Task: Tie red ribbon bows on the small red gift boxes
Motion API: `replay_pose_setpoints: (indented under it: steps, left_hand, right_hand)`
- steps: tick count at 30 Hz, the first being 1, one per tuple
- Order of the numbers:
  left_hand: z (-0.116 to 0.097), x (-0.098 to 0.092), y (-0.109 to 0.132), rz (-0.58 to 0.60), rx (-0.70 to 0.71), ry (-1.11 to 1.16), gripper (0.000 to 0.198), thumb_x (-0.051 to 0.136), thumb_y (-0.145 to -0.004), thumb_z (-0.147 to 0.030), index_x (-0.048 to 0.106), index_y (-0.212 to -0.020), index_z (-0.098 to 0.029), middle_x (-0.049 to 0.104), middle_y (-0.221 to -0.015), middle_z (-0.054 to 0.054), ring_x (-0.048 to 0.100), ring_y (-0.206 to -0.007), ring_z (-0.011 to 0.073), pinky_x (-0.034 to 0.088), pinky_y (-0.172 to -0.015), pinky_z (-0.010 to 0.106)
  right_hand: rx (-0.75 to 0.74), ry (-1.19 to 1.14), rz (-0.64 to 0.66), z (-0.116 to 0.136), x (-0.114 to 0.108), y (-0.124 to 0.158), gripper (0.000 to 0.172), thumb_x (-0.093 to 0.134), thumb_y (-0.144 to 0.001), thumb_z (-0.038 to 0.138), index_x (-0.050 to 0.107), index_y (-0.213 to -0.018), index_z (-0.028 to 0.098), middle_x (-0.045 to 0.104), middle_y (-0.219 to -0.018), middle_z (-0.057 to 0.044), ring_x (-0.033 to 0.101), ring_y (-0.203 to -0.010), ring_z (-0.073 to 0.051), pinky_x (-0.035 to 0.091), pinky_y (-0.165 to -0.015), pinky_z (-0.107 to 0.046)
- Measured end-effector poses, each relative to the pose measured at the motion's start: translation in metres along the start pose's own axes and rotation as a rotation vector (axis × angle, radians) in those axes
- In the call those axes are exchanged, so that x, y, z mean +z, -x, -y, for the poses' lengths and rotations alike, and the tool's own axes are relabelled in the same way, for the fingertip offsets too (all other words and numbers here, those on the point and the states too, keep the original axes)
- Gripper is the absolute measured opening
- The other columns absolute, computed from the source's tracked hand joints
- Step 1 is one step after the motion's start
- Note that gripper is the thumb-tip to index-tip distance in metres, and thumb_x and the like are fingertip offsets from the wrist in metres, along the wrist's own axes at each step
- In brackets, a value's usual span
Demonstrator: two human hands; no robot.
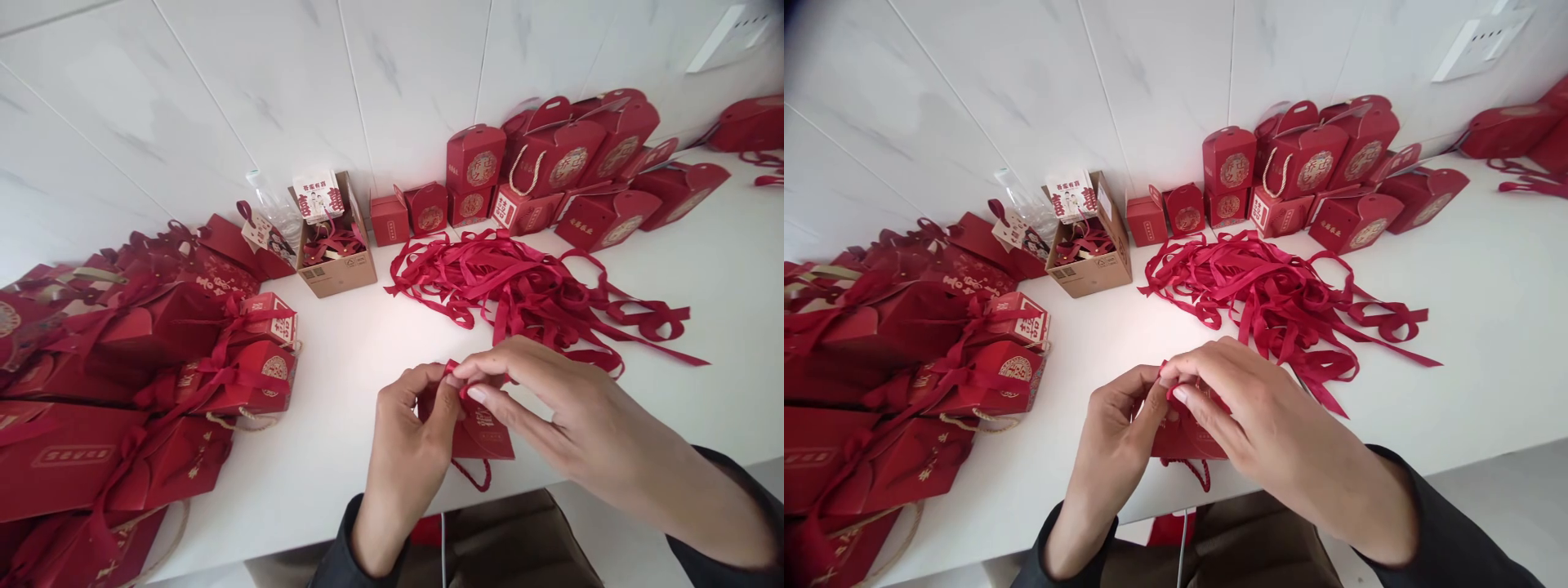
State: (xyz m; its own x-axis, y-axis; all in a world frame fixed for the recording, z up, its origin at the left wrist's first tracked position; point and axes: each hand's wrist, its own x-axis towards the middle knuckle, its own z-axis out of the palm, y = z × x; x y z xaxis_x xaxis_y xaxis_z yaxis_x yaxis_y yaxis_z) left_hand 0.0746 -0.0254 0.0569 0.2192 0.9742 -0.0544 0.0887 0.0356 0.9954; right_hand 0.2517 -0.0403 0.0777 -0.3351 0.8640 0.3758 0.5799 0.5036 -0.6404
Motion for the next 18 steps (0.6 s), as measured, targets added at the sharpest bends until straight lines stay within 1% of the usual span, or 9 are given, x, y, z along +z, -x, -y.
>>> replay_pose_setpoints:
  steps: [2,4,7,9,11,13,16,18]
  left_hand:
    - [0.0013,-0.0001,-0.0008,0.016,0.026,-0.051,0.024,0.059,-0.096,-0.031,0.075,-0.082,-0.019,0.065,-0.068,0.001,0.057,-0.070,0.0167,0.044,-0.067,0.029]
    - [0.0017,-0.0003,-0.0009,0.053,0.063,-0.089,0.026,0.057,-0.097,-0.028,0.075,-0.082,-0.020,0.064,-0.067,0.001,0.056,-0.072,0.0177,0.043,-0.070,0.031]
    - [-0.0003,-0.0016,0.0013,0.108,0.091,-0.132,0.027,0.052,-0.099,-0.027,0.075,-0.086,-0.022,0.066,-0.074,0.001,0.055,-0.074,0.0183,0.042,-0.076,0.034]
    - [-0.0028,-0.0028,0.0036,0.127,0.091,-0.157,0.024,0.052,-0.097,-0.024,0.075,-0.090,-0.022,0.066,-0.078,0.002,0.055,-0.078,0.0195,0.042,-0.078,0.035]
    - [-0.0050,-0.0036,0.0050,0.145,0.088,-0.194,0.019,0.056,-0.094,-0.023,0.074,-0.092,-0.023,0.066,-0.080,0.002,0.056,-0.081,0.0208,0.042,-0.078,0.035]
    - [-0.0056,-0.0035,0.0049,0.155,0.083,-0.215,0.016,0.060,-0.095,-0.028,0.074,-0.088,-0.024,0.065,-0.077,0.002,0.055,-0.078,0.0206,0.041,-0.076,0.035]
    - [-0.0032,-0.0027,0.0027,0.137,0.052,-0.153,0.036,0.056,-0.102,-0.038,0.067,-0.072,-0.022,0.065,-0.069,0.001,0.053,-0.070,0.0182,0.042,-0.075,0.034]
    - [-0.0011,-0.0025,0.0013,0.121,0.020,-0.082,0.042,0.055,-0.103,-0.040,0.064,-0.067,-0.021,0.066,-0.068,0.001,0.055,-0.070,0.0173,0.043,-0.075,0.033]
  right_hand:
    - [0.018,-0.012,-0.010,-0.0005,0.0007,-0.0007,0.010,0.051,-0.109,0.021,0.060,-0.108,0.026,0.070,-0.100,0.000,0.070,-0.092,-0.015,0.056,-0.084,-0.028]
    - [0.018,-0.025,-0.005,-0.0007,0.0007,-0.0017,0.012,0.051,-0.109,0.022,0.061,-0.104,0.026,0.067,-0.099,-0.001,0.069,-0.091,-0.016,0.056,-0.083,-0.029]
    - [0.024,-0.013,-0.027,-0.0011,0.0009,-0.0030,0.014,0.051,-0.110,0.025,0.063,-0.104,0.025,0.063,-0.105,-0.004,0.068,-0.097,-0.019,0.056,-0.088,-0.034]
    - [0.040,-0.009,-0.046,-0.0017,0.0016,-0.0034,0.014,0.052,-0.109,0.025,0.065,-0.104,0.025,0.061,-0.110,-0.006,0.068,-0.101,-0.020,0.057,-0.091,-0.036]
    - [0.057,-0.023,-0.043,-0.0023,0.0022,-0.0033,0.014,0.053,-0.108,0.025,0.066,-0.104,0.026,0.061,-0.113,-0.006,0.068,-0.103,-0.019,0.057,-0.092,-0.034]
    - [0.065,-0.046,-0.027,-0.0030,0.0023,-0.0028,0.016,0.052,-0.109,0.026,0.067,-0.105,0.027,0.062,-0.114,-0.004,0.068,-0.104,-0.017,0.057,-0.092,-0.030]
    - [0.091,-0.070,-0.014,-0.0048,0.0019,-0.0016,0.019,0.048,-0.111,0.031,0.067,-0.114,0.029,0.066,-0.117,-0.001,0.068,-0.109,-0.015,0.056,-0.095,-0.028]
    - [0.134,-0.073,-0.030,-0.0064,0.0021,-0.0008,0.018,0.051,-0.110,0.034,0.066,-0.120,0.030,0.069,-0.119,0.000,0.069,-0.111,-0.015,0.056,-0.096,-0.028]
